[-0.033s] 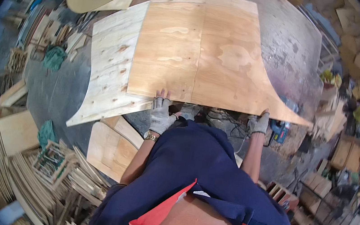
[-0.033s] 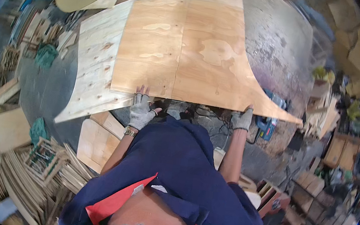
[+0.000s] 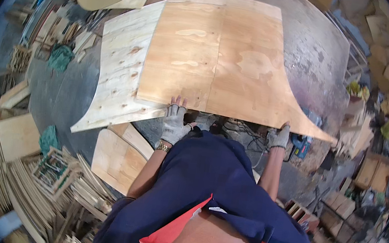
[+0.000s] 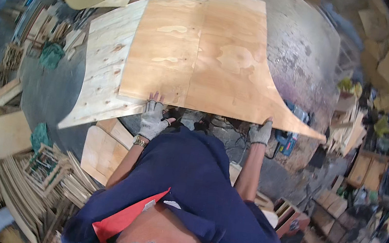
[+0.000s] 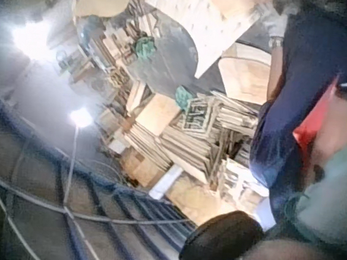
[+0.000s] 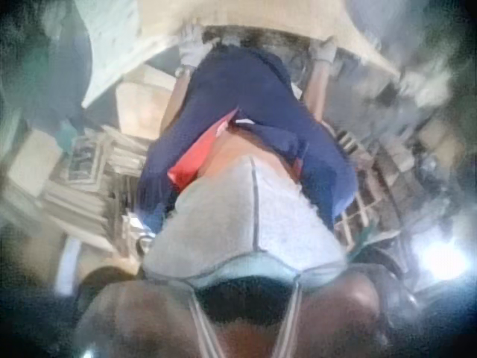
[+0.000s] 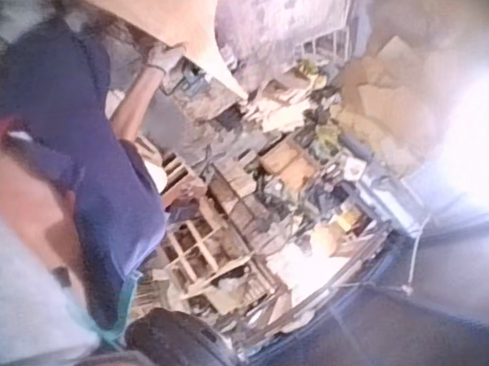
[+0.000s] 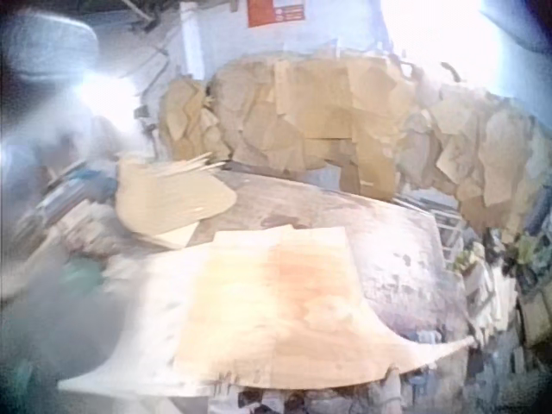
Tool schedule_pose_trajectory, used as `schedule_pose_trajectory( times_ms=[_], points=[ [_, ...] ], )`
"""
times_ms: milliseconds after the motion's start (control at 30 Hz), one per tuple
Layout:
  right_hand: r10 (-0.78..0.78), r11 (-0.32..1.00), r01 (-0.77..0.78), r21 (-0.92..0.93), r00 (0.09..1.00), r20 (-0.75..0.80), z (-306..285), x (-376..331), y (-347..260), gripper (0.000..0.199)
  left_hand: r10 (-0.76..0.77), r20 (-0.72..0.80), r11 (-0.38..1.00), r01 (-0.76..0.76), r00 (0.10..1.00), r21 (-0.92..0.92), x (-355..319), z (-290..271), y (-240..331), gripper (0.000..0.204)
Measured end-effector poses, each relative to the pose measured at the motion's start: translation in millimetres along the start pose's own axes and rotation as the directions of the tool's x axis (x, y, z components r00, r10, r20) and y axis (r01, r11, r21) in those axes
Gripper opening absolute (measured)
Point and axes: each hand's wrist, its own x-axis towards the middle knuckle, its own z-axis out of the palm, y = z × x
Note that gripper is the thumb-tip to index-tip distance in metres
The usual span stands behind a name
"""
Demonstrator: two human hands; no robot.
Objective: The person aligns and fastens multiple wooden panels together using a pneumatic nail gun. They repeatedly position the panels, drive nails along the seams, and flip the assembly to work on different sides.
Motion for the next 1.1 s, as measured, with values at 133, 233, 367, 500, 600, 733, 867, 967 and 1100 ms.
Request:
schedule_pose_trajectory(
  times_ms=[133, 233, 367, 500, 600, 733, 867, 967, 1100],
  points=[
    [-0.042, 0.999, 0.047, -0.015, 0.976, 0.213, 15.4, -53.3, -13.0, 0.06, 0.214, -0.007, 0.975, -0.214, 0.977, 0.06, 20.8, -9.9, 21.1, 0.101],
    [-0.067, 0.951, 0.158, -0.264, 0.944, 0.322, 23.6, -102.3, -36.9, 0.057, 0.27, -0.075, 0.959, -0.261, 0.96, 0.108, 38.6, -15.1, 29.8, 0.091],
    [-0.192, 0.859, 0.36, -0.363, 0.885, 0.424, 41.6, -132.7, -59.9, 0.06, 0.315, -0.165, 0.931, -0.271, 0.935, 0.244, 64.6, -19.4, 12.3, 0.067],
    [-0.336, 0.739, 0.532, -0.413, 0.823, 0.458, 46.0, -132.7, -89.9, 0.059, 0.458, -0.245, 0.868, -0.37, 0.855, 0.331, 71.2, -48.6, 5.0, 0.052],
    [-0.535, 0.329, 0.782, -0.53, 0.616, 0.577, 28.2, -133.8, -133.9, 0.067, 0.456, -0.277, 0.875, -0.369, 0.846, 0.314, 69.9, -107.1, 21.8, 0.041],
    [-0.697, -0.187, 0.938, -0.292, 0.083, 0.712, 38.8, -133.3, -209.5, 0.062, 0.412, -0.184, 0.871, -0.327, 0.892, 0.367, 50.6, -213.4, 55.4, 0.059],
    [-0.829, -0.086, 0.995, 0.054, -0.101, 0.55, 106.4, -167.1, -239.9, 0.094, 0.525, -0.24, 0.785, -0.356, 0.816, 0.508, 46.0, -317.7, 88.8, 0.04],
    [-0.693, -0.122, 0.946, 0.301, -0.298, 0.656, 164.9, -202.8, -258.7, 0.106, 0.647, -0.217, 0.736, -0.524, 0.731, 0.428, 70.0, -398.7, 118.8, 0.035],
    [-0.757, -0.115, 0.905, 0.41, -0.347, 0.554, 214.7, -188.6, -240.4, 0.074, 0.441, 0.05, 0.897, -0.442, 0.896, 0.015, 111.0, -473.2, 159.0, 0.031]
  ],
)
